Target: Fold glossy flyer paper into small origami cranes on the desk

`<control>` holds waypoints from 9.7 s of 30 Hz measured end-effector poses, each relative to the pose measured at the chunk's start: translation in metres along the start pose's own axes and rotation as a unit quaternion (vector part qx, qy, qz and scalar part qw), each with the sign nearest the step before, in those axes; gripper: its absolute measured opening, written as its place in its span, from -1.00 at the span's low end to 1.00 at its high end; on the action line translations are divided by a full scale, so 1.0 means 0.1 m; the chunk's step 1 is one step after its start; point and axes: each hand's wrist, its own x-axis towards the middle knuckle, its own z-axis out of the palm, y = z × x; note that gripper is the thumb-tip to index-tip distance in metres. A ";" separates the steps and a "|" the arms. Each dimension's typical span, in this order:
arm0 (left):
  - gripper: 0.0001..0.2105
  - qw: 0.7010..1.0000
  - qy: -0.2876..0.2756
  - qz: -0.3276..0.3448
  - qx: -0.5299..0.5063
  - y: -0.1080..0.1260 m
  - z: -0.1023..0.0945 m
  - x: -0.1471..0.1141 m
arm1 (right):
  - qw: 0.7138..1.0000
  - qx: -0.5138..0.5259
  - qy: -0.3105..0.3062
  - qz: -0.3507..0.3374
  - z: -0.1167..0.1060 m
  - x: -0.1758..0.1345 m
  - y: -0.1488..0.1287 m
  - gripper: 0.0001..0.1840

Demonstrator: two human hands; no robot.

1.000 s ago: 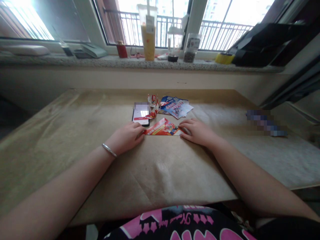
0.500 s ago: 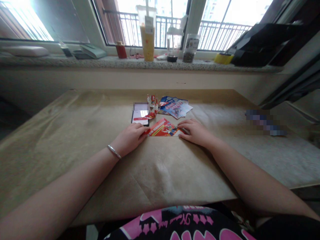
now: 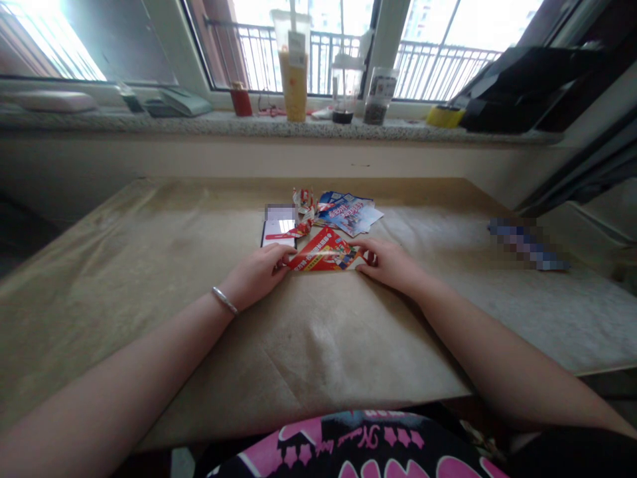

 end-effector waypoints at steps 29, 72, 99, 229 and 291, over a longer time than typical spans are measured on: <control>-0.72 0.967 -0.062 0.234 0.073 0.16 -0.12 0.01 | 0.992 -0.066 -0.033 -0.101 -0.01 0.00 0.02 -0.62; -0.61 0.962 -0.074 0.227 0.133 0.10 -0.14 0.00 | 0.996 0.040 -0.042 0.067 0.06 0.03 -0.01 -0.88; -0.71 0.976 -0.045 0.176 0.118 -0.14 -0.11 0.04 | 0.986 -0.002 -0.076 -0.149 -0.15 -0.07 0.07 -0.60; -0.73 0.999 -0.026 0.004 0.022 0.04 -0.04 0.02 | 0.996 -0.064 -0.045 0.050 -0.13 0.00 0.07 -0.73; -0.72 0.967 -0.082 0.241 0.017 0.23 -0.05 -0.01 | 0.955 -0.108 -0.091 -0.260 -0.01 -0.05 -0.30 -0.74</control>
